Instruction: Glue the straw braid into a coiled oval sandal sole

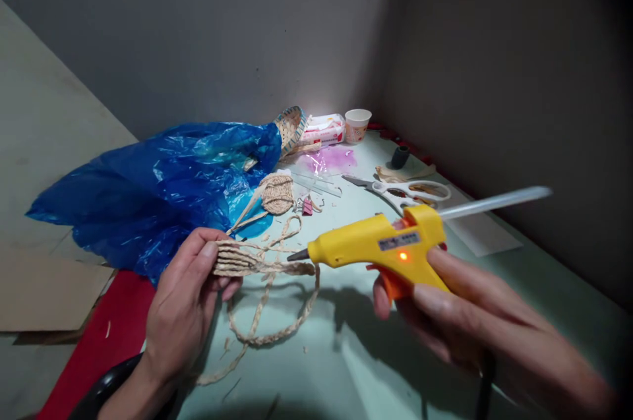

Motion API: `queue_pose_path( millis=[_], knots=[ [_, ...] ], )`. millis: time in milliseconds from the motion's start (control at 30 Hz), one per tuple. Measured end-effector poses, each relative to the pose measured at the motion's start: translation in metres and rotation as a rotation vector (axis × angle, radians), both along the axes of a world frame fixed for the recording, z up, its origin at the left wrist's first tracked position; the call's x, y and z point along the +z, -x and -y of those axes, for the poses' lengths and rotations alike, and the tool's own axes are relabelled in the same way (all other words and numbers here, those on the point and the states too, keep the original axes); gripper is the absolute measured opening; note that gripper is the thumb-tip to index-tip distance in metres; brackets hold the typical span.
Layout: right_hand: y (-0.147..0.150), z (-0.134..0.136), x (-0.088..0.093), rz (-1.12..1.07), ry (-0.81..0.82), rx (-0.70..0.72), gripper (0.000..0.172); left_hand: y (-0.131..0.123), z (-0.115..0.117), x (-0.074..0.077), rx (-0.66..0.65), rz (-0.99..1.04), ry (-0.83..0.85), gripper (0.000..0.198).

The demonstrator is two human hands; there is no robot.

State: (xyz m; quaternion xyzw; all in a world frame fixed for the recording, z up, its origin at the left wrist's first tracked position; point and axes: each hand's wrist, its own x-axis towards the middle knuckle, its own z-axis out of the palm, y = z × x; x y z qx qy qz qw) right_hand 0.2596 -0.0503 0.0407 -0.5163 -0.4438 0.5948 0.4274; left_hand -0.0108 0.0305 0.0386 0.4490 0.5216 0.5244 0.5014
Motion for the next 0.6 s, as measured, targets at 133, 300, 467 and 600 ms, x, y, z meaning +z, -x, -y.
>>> queue_pose_path(
  millis=[133, 300, 467, 600],
  knots=[
    [0.008, -0.018, 0.0, -0.454, 0.159, -0.059, 0.033, 0.0, -0.007, -0.001, 0.081, 0.111, 0.009, 0.012],
    [0.004, -0.029, -0.022, -0.434, 0.181, -0.153, 0.03, 0.005, -0.012, 0.004, 0.131, 0.186, -0.004, 0.009],
    [0.0, -0.033, -0.04, -0.096, 0.118, -0.043, 0.03, 0.0, -0.003, 0.011, 0.073, 0.202, -0.059, 0.017],
    [-0.005, -0.036, -0.041, 0.125, 0.082, 0.046, 0.031, -0.005, 0.008, 0.011, 0.028, 0.207, -0.083, 0.022]
  ],
)
